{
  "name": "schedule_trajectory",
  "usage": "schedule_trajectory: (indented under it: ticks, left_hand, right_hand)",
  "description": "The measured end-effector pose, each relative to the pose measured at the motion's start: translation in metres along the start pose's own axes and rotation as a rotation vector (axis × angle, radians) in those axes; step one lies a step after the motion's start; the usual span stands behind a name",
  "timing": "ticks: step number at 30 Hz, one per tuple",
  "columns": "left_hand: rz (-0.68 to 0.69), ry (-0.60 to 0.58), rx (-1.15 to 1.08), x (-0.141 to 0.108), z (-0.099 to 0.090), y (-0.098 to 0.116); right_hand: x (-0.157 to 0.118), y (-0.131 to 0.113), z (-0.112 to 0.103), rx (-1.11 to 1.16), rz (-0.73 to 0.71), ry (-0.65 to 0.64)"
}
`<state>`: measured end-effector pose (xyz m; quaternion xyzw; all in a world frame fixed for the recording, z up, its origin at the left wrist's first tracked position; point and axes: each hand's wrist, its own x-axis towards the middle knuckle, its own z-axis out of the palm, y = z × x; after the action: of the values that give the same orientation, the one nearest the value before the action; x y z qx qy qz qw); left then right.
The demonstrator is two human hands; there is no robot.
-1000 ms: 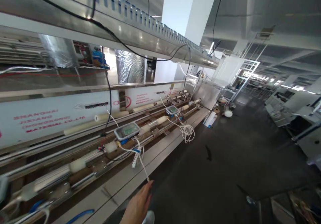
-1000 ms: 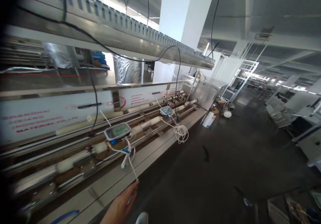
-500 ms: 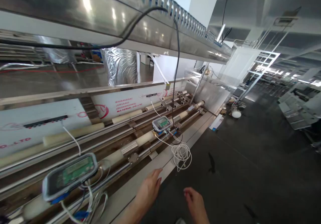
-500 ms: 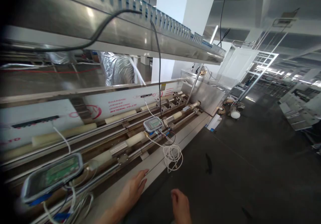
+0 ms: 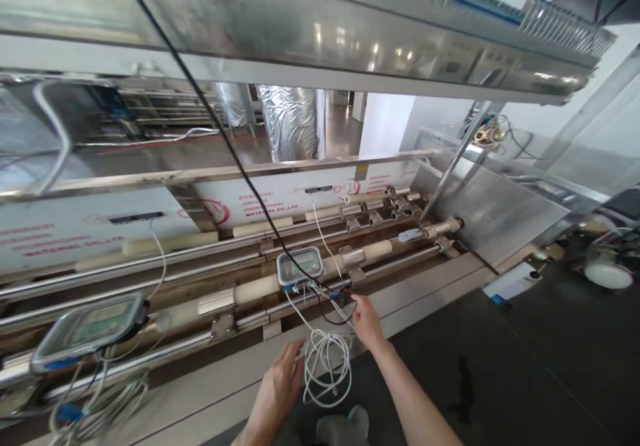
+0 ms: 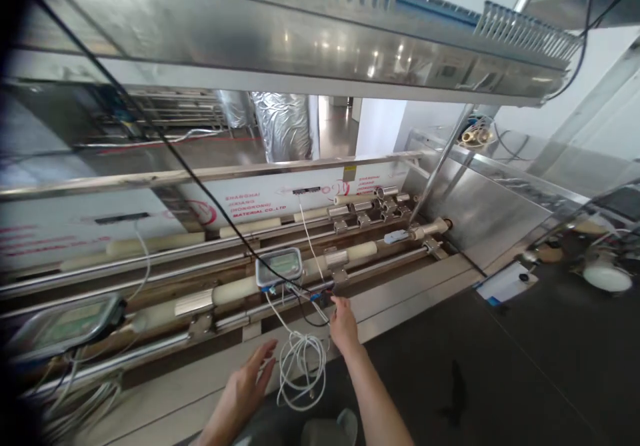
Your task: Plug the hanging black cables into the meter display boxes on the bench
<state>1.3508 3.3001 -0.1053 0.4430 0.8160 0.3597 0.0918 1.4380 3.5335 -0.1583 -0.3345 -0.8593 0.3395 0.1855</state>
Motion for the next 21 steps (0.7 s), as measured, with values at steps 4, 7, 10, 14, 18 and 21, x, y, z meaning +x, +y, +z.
schedule_trajectory:
  ticks: [4, 7, 10, 14, 18, 21]
  left_hand:
    - [-0.102, 0.025, 0.000, 0.000, 0.018, 0.023]
    - [-0.137, 0.019, -0.034, 0.009, 0.031, 0.034]
    - [-0.146, 0.027, -0.041, 0.025, 0.044, 0.038]
    - [-0.198, 0.095, -0.056, 0.052, 0.065, 0.037]
    - [-0.330, 0.170, -0.255, 0.074, 0.078, 0.041]
    - [-0.346, 0.247, -0.414, 0.087, 0.077, 0.045]
  right_hand:
    - [0.030, 0.005, 0.005, 0.000, -0.050, -0.127]
    - [0.033, 0.002, 0.006, -0.011, -0.061, -0.188]
    - [0.029, -0.007, -0.002, -0.023, -0.059, -0.189]
    - [0.028, -0.022, -0.016, 0.020, -0.049, -0.165]
    - [0.030, -0.030, -0.025, 0.164, -0.024, -0.157]
    - [0.029, -0.036, -0.027, 0.271, -0.011, -0.170]
